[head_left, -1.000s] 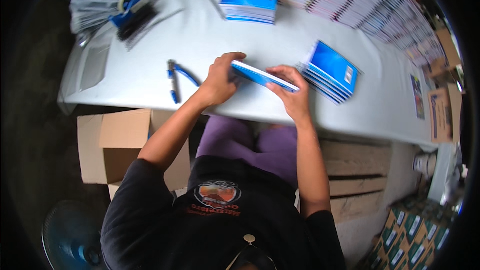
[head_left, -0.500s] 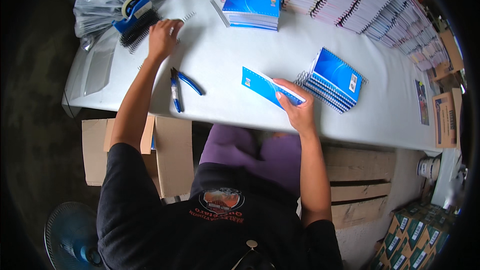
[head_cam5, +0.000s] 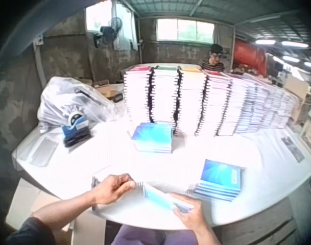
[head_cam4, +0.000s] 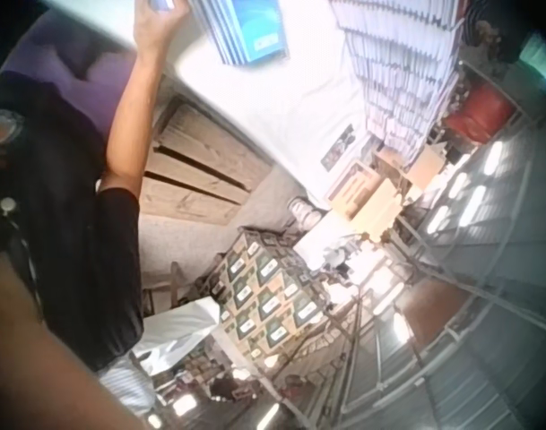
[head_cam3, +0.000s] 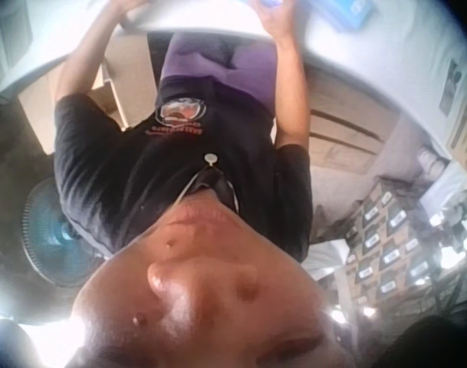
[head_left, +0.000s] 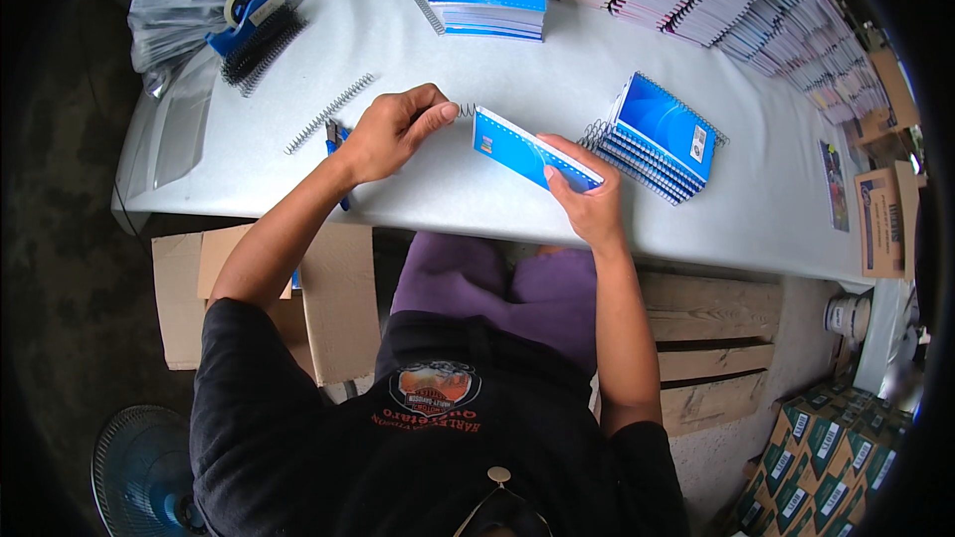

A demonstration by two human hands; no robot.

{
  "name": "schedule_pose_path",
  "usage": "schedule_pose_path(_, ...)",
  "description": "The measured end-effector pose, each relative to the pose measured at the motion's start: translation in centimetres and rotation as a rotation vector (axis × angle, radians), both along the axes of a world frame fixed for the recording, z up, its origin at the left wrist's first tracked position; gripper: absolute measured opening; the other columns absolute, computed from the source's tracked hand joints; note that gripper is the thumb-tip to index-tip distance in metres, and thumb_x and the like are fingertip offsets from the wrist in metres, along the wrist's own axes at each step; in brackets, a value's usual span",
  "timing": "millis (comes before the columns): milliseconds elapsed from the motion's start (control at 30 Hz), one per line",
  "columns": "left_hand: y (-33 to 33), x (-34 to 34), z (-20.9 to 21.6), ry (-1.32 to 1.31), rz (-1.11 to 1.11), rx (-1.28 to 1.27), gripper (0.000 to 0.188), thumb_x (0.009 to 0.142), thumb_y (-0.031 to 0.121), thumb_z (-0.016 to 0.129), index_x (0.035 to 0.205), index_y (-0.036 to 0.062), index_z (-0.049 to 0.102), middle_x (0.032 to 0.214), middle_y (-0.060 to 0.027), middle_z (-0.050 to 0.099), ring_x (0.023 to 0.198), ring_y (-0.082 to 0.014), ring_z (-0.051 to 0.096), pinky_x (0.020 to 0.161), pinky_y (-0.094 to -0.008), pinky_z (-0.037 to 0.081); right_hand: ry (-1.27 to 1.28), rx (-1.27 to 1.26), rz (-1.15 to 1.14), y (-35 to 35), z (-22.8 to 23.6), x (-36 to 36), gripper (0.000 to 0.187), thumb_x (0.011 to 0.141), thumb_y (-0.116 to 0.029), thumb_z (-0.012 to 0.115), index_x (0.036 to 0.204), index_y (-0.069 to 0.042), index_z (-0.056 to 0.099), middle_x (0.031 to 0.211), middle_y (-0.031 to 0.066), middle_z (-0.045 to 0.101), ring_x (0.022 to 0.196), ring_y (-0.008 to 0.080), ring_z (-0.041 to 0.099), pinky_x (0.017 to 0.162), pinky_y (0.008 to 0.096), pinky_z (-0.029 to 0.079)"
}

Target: The person inserts wire coils into pre-punched holes of small notebooks by hand and finishes each coil by tucking the ends.

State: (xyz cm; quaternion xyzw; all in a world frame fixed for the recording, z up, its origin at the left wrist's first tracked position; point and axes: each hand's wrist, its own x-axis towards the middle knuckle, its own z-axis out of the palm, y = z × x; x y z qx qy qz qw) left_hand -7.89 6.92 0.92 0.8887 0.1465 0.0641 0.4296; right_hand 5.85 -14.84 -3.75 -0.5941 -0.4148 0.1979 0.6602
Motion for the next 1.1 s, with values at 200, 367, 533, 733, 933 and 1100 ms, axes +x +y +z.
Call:
schedule_pose_path(200, 0.2, 1.1, 1.7, -0.037, -0.092, -0.395, 0.023, 0.093, 0.029, 0.054, 0.093, 0.0061, 0.057, 0.074, 0.0007, 0.052, 0.065, -0.0029, 0.042, 0.055, -0.0171, 0.033, -0.004, 0.004, 0.069, -0.3, -0.4, 0.3, 0.031, 0.079, 0.006, 0.056, 0.11, 0.002, 0.061, 0.104, 0.0078, 0.065, 0.09, 0.009, 0.059, 0.08, 0.0224, 0.046)
schedule_pose_path(367, 0.8, 0.9, 3.3, 0.076, -0.084, -0.226, 0.043, 0.091, 0.038, 0.053, 0.118, 0.0049, 0.05, 0.082, -0.005, 0.055, 0.071, -0.01, 0.047, 0.064, -0.0237, 0.04, 0.017, 0.033, 0.025, -0.2, 0.3, 0.0, 0.032, 0.08, 0.004, 0.058, 0.112, 0.002, 0.06, 0.105, 0.0079, 0.064, 0.092, 0.0097, 0.058, 0.081, 0.0238, 0.047)
schedule_pose_path(533, -3.0, -0.9, 0.3, 0.229, -0.227, 0.117, 0.085, 0.087, 0.063, 0.039, 0.144, 0.0059, 0.015, 0.096, -0.0253, 0.061, 0.095, -0.0338, 0.059, 0.085, -0.0389, 0.043, 0.032, 0.022, 0.059, 0.0, -0.1, 0.1, 0.029, 0.083, -0.002, 0.06, 0.113, 0.002, 0.059, 0.103, 0.0078, 0.064, 0.094, 0.0112, 0.058, 0.083, 0.0249, 0.047)
schedule_pose_path(733, -1.0, 0.6, 0.8, 0.075, -0.059, -0.009, 0.056, 0.094, 0.053, 0.034, 0.087, 0.0015, 0.055, 0.063, -0.0035, 0.042, 0.059, -0.011, 0.038, 0.056, -0.0267, 0.035, 0.026, 0.015, 0.041, 0.0, -0.6, 0.3, 0.028, 0.086, -0.006, 0.059, 0.113, 0.003, 0.06, 0.104, 0.0094, 0.065, 0.093, 0.0115, 0.059, 0.082, 0.0248, 0.047)
schedule_pose_path(933, -0.1, 1.5, 2.0, 0.321, 0.015, -0.421, 0.052, 0.094, 0.051, 0.039, 0.073, 0.0057, 0.053, 0.055, 0.0032, 0.036, 0.047, -0.0075, 0.03, 0.045, -0.0223, 0.025, -0.014, 0.02, 0.038, 0.1, -0.8, 0.2, 0.028, 0.086, -0.004, 0.059, 0.113, 0.0, 0.061, 0.103, 0.0097, 0.066, 0.091, 0.0105, 0.06, 0.081, 0.0238, 0.047)
schedule_pose_path(1100, 0.7, 2.4, 3.0, 0.303, -0.03, -0.518, 0.037, 0.093, 0.038, 0.051, 0.078, 0.0048, 0.058, 0.056, 0.0024, 0.045, 0.048, -0.0077, 0.04, 0.047, -0.0216, 0.032, -0.054, 0.006, 0.047, -0.1, -0.8, 0.1, 0.028, 0.086, -0.002, 0.058, 0.113, -0.001, 0.061, 0.101, 0.0096, 0.067, 0.089, 0.0095, 0.059, 0.079, 0.0234, 0.047)
